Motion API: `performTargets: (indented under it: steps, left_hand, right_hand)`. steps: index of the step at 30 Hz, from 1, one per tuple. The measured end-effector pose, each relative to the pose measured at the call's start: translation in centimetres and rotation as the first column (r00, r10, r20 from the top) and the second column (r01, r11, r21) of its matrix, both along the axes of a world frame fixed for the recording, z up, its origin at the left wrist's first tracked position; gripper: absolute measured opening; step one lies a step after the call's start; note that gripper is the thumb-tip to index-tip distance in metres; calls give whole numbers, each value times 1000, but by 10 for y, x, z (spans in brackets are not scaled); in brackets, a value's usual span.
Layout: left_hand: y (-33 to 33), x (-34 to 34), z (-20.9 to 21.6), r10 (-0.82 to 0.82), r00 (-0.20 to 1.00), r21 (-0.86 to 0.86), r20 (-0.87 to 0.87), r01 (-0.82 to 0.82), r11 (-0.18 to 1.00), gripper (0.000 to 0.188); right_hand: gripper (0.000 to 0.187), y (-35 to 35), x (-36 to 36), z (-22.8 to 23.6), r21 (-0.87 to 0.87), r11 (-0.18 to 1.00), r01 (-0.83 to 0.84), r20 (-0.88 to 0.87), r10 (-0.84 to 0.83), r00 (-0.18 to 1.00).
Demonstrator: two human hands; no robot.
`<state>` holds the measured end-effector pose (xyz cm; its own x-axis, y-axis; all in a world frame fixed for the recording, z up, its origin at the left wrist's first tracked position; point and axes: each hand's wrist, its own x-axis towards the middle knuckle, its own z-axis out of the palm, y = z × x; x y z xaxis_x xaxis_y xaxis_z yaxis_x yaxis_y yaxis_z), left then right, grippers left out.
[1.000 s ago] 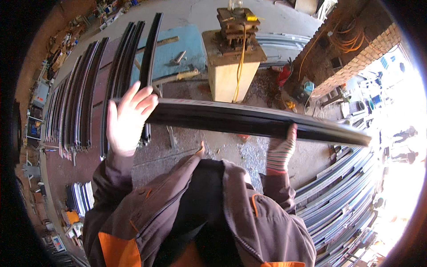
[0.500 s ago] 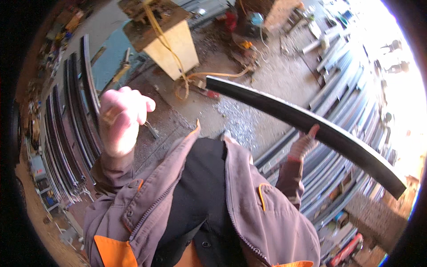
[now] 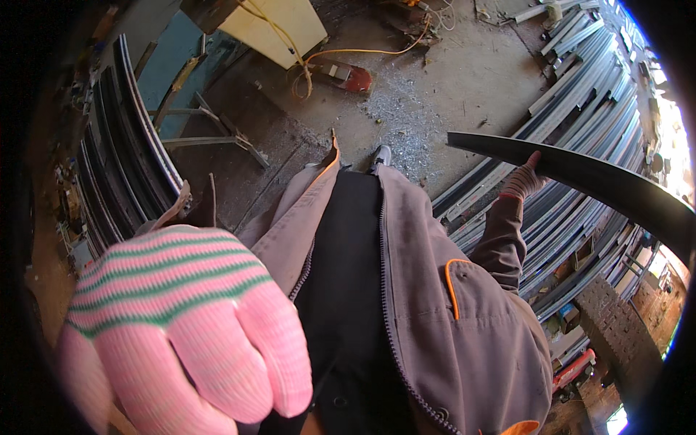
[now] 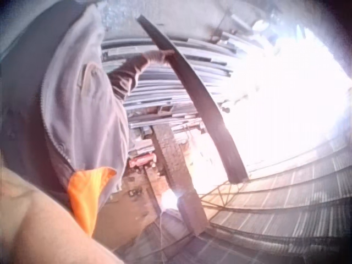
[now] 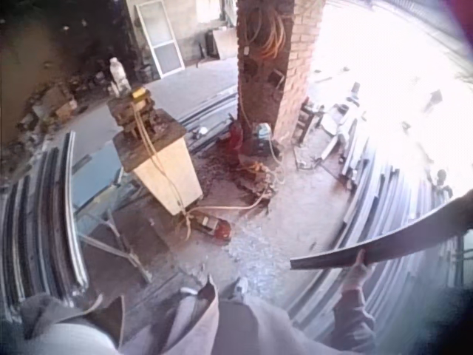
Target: The person repeatedly picks up long metal bars from a stack, carries them to a machine, and places them back. The cycle of picking, moving, and returning the bars continues throughout the clip.
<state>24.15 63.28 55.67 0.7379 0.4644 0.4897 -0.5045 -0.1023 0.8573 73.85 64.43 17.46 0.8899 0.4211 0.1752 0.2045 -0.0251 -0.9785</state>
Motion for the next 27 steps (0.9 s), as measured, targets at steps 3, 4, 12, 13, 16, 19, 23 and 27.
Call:
performTargets:
  steps: [3,4,12,13,16,19,23,27]
  left_hand:
    - [-7,-2,-4,-39,999,13,-2,39,999,17]
    - [-8,-2,-5,-49,999,14,-4,49,999,17]
    - [-13,2,-13,-121,993,31,-2,121,992,17]
    - [-15,3,-13,-117,993,24,-4,117,993,17]
    - [-15,7,-15,-130,992,17,-2,130,991,16]
    - [-13,10,-16,-146,989,19,-6,146,989,16]
    - [-13,14,-18,-160,987,19,-19,161,987,16]
    - [-16,16,-22,-168,986,28,-12,168,985,17]
  right_hand:
    - [65,-5,4,-11,-20,999,-28,42,29,999]
    - [62,-5,5,-15,-3,1000,-17,72,17,997]
    - [69,-8,9,-37,-61,995,-85,-27,84,996]
    - [68,-7,9,-38,-49,995,-85,-33,84,996]
    - [62,-3,5,-40,-16,993,-120,-21,119,993]
    - [62,2,-3,-39,-13,992,-123,-16,122,992]
    - [64,10,-12,-32,-16,986,-164,-54,163,985]
    - [63,15,-17,-28,-39,981,-188,-8,188,982]
